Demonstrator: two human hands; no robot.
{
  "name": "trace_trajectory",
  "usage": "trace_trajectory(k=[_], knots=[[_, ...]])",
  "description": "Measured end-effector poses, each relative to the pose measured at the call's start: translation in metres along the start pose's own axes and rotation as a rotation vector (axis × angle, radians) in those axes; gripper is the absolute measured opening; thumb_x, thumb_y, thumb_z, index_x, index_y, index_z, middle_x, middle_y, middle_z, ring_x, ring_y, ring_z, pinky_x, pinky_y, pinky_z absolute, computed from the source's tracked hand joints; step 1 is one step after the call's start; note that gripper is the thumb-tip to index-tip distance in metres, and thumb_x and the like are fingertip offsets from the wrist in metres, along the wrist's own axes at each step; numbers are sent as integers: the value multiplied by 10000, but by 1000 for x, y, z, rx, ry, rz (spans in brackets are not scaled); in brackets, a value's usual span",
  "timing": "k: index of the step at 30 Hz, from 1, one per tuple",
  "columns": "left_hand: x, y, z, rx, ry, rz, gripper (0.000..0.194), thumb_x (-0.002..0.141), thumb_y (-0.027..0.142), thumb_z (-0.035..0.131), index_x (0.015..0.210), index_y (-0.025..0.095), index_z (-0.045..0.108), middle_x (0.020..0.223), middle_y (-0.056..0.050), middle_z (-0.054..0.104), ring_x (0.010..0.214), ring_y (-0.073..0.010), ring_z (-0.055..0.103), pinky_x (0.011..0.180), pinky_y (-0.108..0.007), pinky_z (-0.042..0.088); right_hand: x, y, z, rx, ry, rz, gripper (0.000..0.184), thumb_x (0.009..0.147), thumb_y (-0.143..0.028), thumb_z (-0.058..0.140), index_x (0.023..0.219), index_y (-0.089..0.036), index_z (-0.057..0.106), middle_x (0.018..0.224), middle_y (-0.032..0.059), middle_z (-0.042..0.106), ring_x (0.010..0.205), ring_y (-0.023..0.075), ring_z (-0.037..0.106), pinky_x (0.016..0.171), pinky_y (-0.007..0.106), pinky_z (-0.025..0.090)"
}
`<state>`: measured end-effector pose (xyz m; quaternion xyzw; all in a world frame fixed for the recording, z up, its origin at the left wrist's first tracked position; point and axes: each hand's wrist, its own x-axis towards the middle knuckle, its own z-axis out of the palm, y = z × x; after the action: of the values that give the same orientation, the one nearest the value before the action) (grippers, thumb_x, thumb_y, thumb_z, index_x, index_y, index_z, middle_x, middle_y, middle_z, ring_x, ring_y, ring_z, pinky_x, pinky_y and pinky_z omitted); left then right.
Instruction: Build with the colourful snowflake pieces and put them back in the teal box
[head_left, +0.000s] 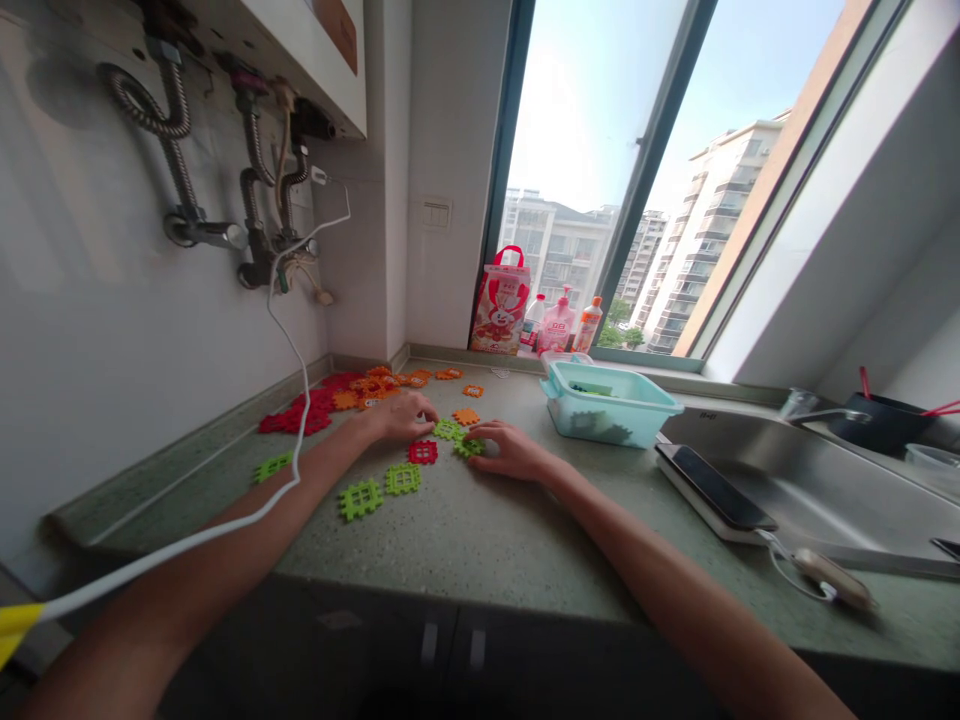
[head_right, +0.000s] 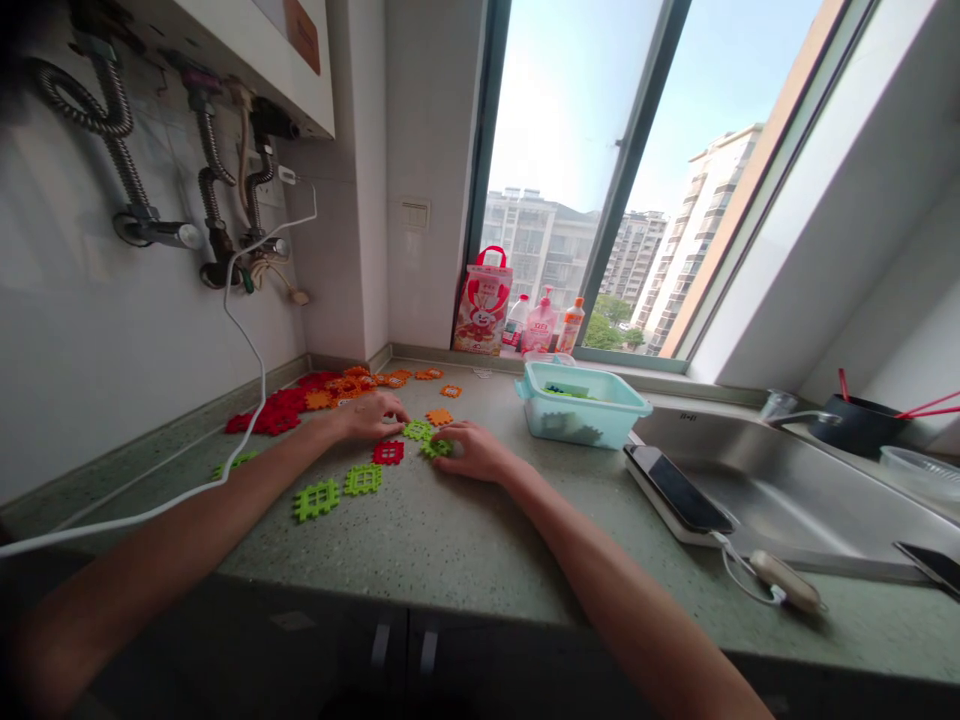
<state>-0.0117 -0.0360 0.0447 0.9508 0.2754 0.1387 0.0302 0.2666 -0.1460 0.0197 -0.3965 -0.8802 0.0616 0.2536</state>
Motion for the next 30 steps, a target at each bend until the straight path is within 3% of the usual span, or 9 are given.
trace_trajectory(k=[6,9,11,17,23,27,30], knots=[[1,19,-1,-26,-5,7,218,870,413,672,923,249,806,993,-51,747,917,-205,670,848,-277,489,-8,14,-17,159,65,97,332,848,-191,692,1172,-236,752,1134,47,781,1030,220,727,981,366,527],[2,22,1,-38,18,37,231,873,451,685,908,244,782,1062,-58,739,972,-210,667,885,-278,486,-8,14,-19,128,34,63,301,835,-232,738,1135,-241,771,1154,61,766,1058,230,710,1000,372,510],[3,22,4,-50,7,26,252,871,471,687,925,238,768,1001,-51,744,934,-205,672,854,-273,486,-8,14,-19,93,4,50,268,831,-289,770,1094,-243,786,1162,69,755,1051,230,702,1000,368,504],[4,22,8,-64,-13,-28,303,848,512,686,926,227,752,928,-41,747,862,-193,680,777,-256,484,-8,16,-22,52,-32,110,282,800,-219,741,1078,-237,787,1047,49,762,872,185,695,812,292,536],[2,28,8,-97,7,-40,332,827,506,715,1016,234,736,978,-35,762,881,-197,702,795,-262,496,-10,22,-26,78,110,82,448,766,-174,712,1210,-237,726,1178,66,746,1062,232,682,928,364,528],[1,36,7,-153,5,-23,324,836,468,708,1063,238,716,1049,-20,767,926,-188,710,811,-252,498,-10,23,-22,90,25,74,472,751,-140,694,1209,-247,728,1229,59,738,1138,250,663,1024,400,484],[1,38,6,-172,7,-21,325,836,465,709,1066,235,709,1053,-16,769,933,-187,714,807,-250,503,-9,23,-21,80,-49,76,384,763,-160,699,1131,-248,763,1191,49,748,1100,243,672,1024,386,477]])
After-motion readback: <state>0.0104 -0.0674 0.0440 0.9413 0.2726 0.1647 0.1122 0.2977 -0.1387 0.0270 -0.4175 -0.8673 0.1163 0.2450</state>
